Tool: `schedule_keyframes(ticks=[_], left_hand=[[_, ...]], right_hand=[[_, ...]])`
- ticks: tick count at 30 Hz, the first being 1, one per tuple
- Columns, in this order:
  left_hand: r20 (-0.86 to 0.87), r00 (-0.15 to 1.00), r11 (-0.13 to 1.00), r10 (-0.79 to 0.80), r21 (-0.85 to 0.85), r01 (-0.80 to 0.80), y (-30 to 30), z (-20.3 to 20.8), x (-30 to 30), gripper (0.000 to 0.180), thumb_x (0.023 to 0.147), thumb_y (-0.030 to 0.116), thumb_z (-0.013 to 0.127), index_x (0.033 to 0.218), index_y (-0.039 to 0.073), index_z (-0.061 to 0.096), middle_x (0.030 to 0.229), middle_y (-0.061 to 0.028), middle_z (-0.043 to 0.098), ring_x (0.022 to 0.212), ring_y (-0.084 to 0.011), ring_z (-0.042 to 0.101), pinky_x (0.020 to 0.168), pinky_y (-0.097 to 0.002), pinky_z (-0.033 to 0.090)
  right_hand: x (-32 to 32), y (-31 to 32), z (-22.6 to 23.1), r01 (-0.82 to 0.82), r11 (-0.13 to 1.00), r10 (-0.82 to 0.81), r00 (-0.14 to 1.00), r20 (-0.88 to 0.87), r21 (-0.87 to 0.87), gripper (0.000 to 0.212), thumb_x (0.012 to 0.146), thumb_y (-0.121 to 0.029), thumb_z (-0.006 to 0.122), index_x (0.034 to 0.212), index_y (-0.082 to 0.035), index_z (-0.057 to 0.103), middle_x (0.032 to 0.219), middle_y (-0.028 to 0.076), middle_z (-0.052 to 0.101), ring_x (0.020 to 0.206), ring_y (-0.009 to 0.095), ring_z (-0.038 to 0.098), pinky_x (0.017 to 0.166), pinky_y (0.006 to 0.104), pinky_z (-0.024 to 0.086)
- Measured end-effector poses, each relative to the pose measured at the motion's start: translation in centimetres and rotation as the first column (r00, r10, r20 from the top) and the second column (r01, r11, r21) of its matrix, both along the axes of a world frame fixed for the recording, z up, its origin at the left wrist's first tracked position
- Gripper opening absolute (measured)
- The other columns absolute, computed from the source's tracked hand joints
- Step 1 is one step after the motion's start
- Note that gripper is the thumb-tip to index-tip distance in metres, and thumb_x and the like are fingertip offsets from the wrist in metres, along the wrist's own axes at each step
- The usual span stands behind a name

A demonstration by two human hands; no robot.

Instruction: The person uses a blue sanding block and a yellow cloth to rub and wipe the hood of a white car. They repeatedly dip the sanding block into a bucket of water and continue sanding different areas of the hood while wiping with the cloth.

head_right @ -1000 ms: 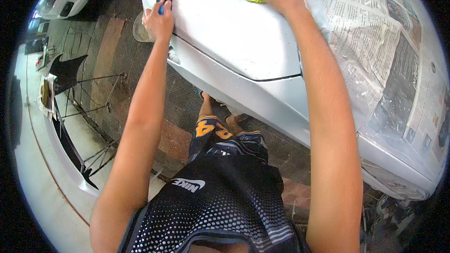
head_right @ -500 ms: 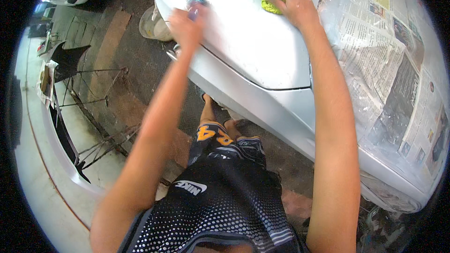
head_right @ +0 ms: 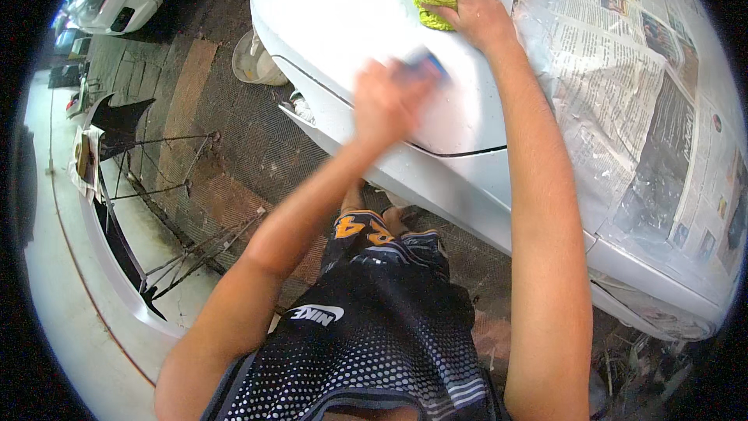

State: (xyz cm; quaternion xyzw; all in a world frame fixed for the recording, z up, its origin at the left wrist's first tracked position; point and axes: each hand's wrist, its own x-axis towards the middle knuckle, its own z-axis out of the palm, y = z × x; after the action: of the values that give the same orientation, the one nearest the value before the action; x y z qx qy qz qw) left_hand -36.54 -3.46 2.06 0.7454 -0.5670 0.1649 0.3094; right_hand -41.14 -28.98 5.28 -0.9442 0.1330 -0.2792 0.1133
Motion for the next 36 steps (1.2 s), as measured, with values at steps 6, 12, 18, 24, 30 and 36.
schedule_keyframes(ticks=[6, 12, 18, 24, 30, 36], left_hand=[[-0.412, 0.911, 1.000, 0.022, -0.009, -0.028, 0.6, -0.2, 15.7, 0.018, 0.091, 0.020, 0.075, 0.108, 0.015, 0.080, 0.103, -0.0070, 0.073, 0.090, -0.0258, 0.067, 0.084, -0.0410, 0.051], [-0.145, 0.960, 0.969, -0.240, -0.095, 0.228, -0.8, 0.2, 1.1, 0.031, 0.078, 0.013, 0.080, 0.106, 0.025, 0.082, 0.121, -0.0087, 0.071, 0.114, -0.0299, 0.065, 0.099, -0.0491, 0.047], [-0.194, 0.981, 0.999, -0.014, -0.034, 0.007, 1.0, -1.0, 15.3, 0.023, 0.082, 0.007, 0.077, 0.104, 0.015, 0.081, 0.112, -0.0122, 0.075, 0.106, -0.0299, 0.068, 0.091, -0.0442, 0.052], [-0.018, 0.990, 0.990, -0.138, -0.031, 0.137, -0.4, -0.2, 1.7, 0.027, 0.079, 0.019, 0.077, 0.105, 0.025, 0.080, 0.120, -0.0099, 0.070, 0.111, -0.0317, 0.065, 0.096, -0.0514, 0.048], [-0.242, 0.910, 0.937, 0.337, 0.176, -0.300, 1.1, -1.9, 18.4, 0.016, 0.090, 0.022, 0.076, 0.105, 0.023, 0.082, 0.117, -0.0075, 0.071, 0.103, -0.0302, 0.066, 0.088, -0.0427, 0.054], [-0.034, 0.995, 0.993, 0.091, 0.075, -0.088, -0.4, -3.0, 4.3, 0.025, 0.087, 0.026, 0.075, 0.111, 0.026, 0.079, 0.115, -0.0112, 0.069, 0.107, -0.0329, 0.063, 0.094, -0.0526, 0.046]], right_hand=[[-0.1, 0.8, 0.9, -0.006, 1.000, 0.006, 1.000, 0.021, -0.007, 0.077, 0.090, -0.039, 0.076, 0.154, -0.015, 0.041, 0.143, 0.015, 0.053, 0.128, 0.038, 0.055, 0.108, 0.0452, 0.047], [-0.3, 0.2, 0.0, 0.009, 1.000, -0.009, 1.000, 0.001, -0.029, 0.077, 0.090, -0.039, 0.076, 0.154, -0.015, 0.041, 0.143, 0.015, 0.053, 0.128, 0.038, 0.055, 0.108, 0.0452, 0.047], [0.3, 0.8, 1.0, -0.009, 1.000, 0.009, 1.000, 0.022, -0.013, 0.077, 0.090, -0.038, 0.076, 0.154, -0.015, 0.040, 0.142, 0.015, 0.053, 0.128, 0.038, 0.055, 0.108, 0.0451, 0.047], [-0.4, -0.2, 0.0, 0.011, 1.000, -0.011, 1.000, 0.012, -0.017, 0.078, 0.090, -0.038, 0.076, 0.154, -0.015, 0.040, 0.142, 0.015, 0.053, 0.128, 0.037, 0.056, 0.107, 0.0451, 0.047], [-0.3, 2.8, 2.3, 0.076, 0.997, -0.075, 0.997, -0.025, 0.018, 0.077, 0.090, -0.038, 0.077, 0.154, -0.015, 0.041, 0.142, 0.016, 0.053, 0.128, 0.037, 0.056, 0.106, 0.0441, 0.048], [-0.5, 0.1, -0.4, 0.060, 0.998, -0.059, 0.998, -0.031, 0.027, 0.081, 0.088, -0.049, 0.076, 0.155, -0.020, 0.040, 0.143, 0.013, 0.053, 0.129, 0.037, 0.055, 0.109, 0.0457, 0.048]])
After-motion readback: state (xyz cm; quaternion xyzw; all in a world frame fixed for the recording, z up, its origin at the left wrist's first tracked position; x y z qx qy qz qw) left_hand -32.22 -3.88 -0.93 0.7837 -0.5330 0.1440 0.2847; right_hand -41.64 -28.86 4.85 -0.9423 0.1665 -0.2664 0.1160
